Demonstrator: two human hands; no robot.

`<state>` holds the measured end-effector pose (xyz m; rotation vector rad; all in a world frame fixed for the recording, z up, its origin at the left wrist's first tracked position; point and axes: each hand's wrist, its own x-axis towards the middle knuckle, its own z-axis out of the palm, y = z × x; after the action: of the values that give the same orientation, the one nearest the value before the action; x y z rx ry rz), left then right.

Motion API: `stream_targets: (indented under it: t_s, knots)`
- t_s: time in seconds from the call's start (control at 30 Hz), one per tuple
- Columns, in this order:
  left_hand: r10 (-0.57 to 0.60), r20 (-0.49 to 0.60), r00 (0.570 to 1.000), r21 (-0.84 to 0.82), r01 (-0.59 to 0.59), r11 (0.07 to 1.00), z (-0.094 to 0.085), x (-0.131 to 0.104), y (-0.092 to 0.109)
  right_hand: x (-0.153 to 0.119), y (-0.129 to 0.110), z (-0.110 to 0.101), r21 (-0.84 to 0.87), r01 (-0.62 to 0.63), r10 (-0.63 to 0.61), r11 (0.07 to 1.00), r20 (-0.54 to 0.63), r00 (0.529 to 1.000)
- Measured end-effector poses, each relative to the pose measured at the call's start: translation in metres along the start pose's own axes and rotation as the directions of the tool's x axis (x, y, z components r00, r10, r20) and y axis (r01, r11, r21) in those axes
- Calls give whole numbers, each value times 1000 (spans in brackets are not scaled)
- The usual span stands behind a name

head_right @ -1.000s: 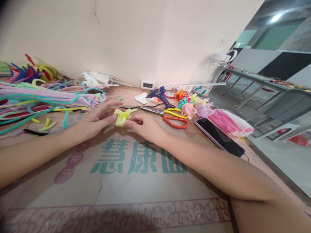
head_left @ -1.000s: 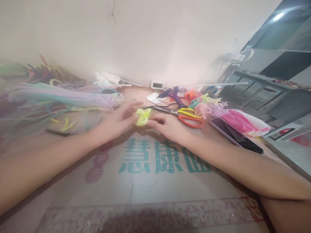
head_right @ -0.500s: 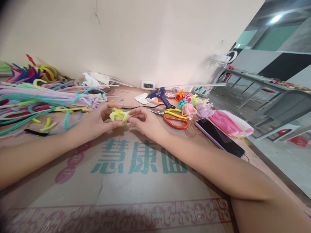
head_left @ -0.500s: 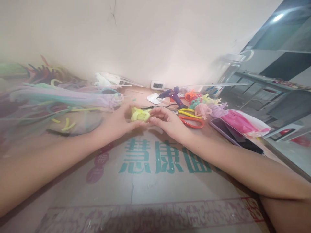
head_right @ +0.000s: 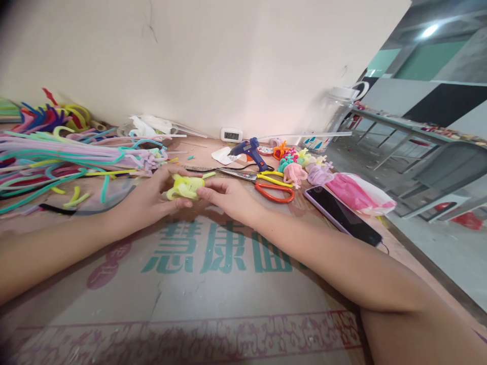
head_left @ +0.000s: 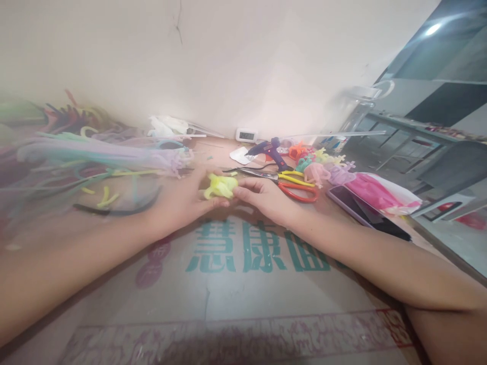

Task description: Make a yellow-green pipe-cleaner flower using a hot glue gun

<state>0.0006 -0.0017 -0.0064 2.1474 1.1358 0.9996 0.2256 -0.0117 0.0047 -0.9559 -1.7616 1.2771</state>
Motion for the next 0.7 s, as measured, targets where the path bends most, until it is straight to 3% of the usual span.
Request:
stream_targets:
  t_s: [0.1, 0.27, 0.47, 0.7]
  knots:
    - [4, 59, 998, 154, -13, 988, -2, 1, 2, -1, -3, 2, 58, 7, -10, 998, 48, 999]
    - [26, 107, 994, 209, -48, 977, -3, 1, 3, -3, -5, 3, 28, -8, 8, 1000, 25, 1000]
    - [72, 81, 994, 70, -78, 994, -5, 1, 6, 2, 8, 0, 298, 50, -34, 953, -57, 998]
    - [60, 121, 991, 7, -61, 998, -4, 4, 8, 4, 9, -1, 411, -20, 22, 911, 1, 1000]
